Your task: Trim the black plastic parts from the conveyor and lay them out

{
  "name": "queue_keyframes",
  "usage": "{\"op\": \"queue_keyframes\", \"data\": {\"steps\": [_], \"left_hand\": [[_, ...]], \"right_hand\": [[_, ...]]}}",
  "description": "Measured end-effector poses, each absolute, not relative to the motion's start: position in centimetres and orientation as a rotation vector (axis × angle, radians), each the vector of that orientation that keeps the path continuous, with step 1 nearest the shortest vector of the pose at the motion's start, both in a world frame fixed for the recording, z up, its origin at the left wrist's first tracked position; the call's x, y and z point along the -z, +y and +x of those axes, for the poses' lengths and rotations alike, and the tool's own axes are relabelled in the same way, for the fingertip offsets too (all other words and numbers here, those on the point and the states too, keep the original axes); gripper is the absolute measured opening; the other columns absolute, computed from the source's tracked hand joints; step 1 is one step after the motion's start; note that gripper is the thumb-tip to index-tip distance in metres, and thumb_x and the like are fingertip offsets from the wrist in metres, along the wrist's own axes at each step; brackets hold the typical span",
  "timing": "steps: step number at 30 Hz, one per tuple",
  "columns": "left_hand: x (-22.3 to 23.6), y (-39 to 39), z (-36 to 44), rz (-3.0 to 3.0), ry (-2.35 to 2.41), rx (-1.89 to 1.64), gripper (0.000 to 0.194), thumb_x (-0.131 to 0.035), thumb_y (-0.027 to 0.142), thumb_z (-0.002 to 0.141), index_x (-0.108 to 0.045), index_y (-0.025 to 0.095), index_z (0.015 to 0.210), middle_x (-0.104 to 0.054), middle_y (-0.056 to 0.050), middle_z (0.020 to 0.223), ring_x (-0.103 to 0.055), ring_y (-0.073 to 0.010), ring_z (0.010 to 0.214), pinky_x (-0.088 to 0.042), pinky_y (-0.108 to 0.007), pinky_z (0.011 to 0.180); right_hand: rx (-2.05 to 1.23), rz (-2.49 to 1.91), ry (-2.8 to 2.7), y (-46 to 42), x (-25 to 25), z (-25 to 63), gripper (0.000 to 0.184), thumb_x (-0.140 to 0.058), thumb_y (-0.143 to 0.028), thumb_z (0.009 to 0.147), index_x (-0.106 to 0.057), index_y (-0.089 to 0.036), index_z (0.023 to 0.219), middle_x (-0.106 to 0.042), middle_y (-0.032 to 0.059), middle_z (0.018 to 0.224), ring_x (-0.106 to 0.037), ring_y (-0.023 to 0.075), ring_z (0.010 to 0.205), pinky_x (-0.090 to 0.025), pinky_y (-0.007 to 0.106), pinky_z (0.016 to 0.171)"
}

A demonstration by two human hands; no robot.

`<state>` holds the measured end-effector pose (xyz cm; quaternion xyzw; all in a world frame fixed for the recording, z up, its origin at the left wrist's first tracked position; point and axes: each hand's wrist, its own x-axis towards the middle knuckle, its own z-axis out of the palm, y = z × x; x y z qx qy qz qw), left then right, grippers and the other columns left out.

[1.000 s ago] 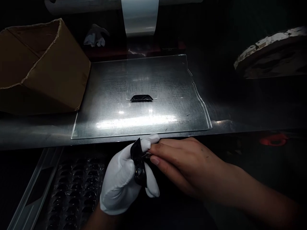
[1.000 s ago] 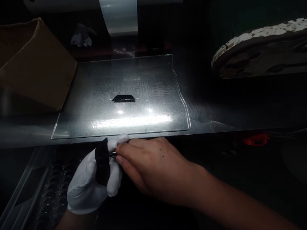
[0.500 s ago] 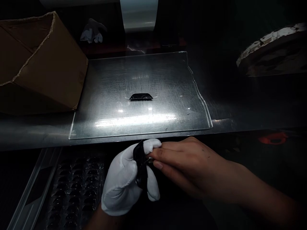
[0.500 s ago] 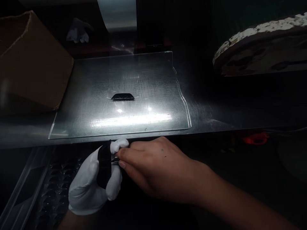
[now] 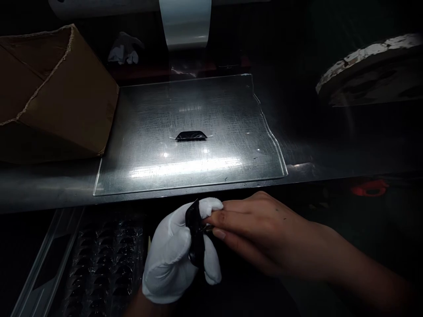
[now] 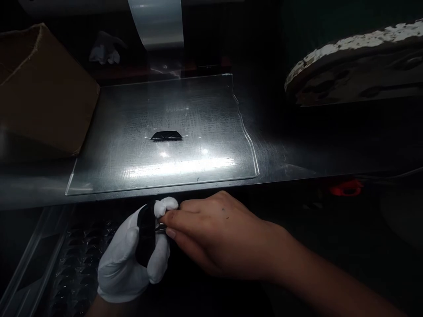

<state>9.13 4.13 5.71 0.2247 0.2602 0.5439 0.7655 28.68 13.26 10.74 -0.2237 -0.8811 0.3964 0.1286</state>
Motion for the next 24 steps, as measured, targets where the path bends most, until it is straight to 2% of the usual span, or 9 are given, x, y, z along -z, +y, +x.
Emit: {"op": "queue_keyframes", "data": {"steps": [9,14,17,20,24], "left_hand": [[-5.4,3.8,9.6,0.466,0.555,-1.184,0.049,-0.052,0.044,0.105,-0.059,0.010,0.140,-0.060,-0.001,0.053,-0.050,-0.0089,0.042,-0.036,-0.017,0.047],[-5.6,4.1,9.5,0.414,0.537,-1.198,0.044,-0.051,0.043,0.106,-0.064,0.014,0.137,-0.064,-0.003,0.058,-0.056,-0.0090,0.047,-0.036,-0.017,0.049],[-5.6,4.2,9.3,0.427,0.487,-1.227,0.042,-0.049,0.041,0.107,-0.065,0.016,0.137,-0.067,-0.003,0.065,-0.060,-0.0104,0.050,-0.037,-0.017,0.048],[-5.5,4.1,9.1,0.447,0.474,-1.272,0.042,-0.047,0.039,0.108,-0.064,0.015,0.138,-0.064,-0.001,0.065,-0.053,-0.0079,0.045,-0.040,-0.018,0.048],[-5.5,3.9,9.0,0.468,0.505,-1.302,0.043,-0.046,0.040,0.108,-0.064,0.014,0.139,-0.066,-0.002,0.068,-0.051,-0.0053,0.045,-0.045,-0.018,0.055]], "right_hand": [[-1.183,-0.632,-2.520,13.1,-10.7,28.8,0.022,-0.052,-0.021,0.108,-0.072,-0.020,0.118,-0.073,0.0010,0.091,-0.066,0.0129,0.074,-0.047,0.027,0.062],[-1.187,-0.609,-2.517,12.5,-10.5,28.6,0.027,-0.054,-0.022,0.108,-0.068,-0.021,0.131,-0.077,0.0003,0.106,-0.073,0.0127,0.086,-0.050,0.028,0.069],[-1.221,-0.615,-2.471,12.2,-10.5,28.4,0.027,-0.053,-0.022,0.109,-0.067,-0.020,0.132,-0.076,-0.0002,0.104,-0.072,0.0112,0.086,-0.050,0.027,0.072],[-1.226,-0.653,-2.408,12.2,-10.7,28.2,0.027,-0.052,-0.021,0.109,-0.067,-0.018,0.132,-0.075,0.0004,0.102,-0.071,0.0108,0.087,-0.050,0.025,0.072],[-1.145,-0.728,-2.402,12.1,-11.0,27.9,0.027,-0.051,-0.022,0.110,-0.068,-0.018,0.129,-0.076,0.0020,0.109,-0.072,0.0120,0.091,-0.051,0.026,0.073]]}}
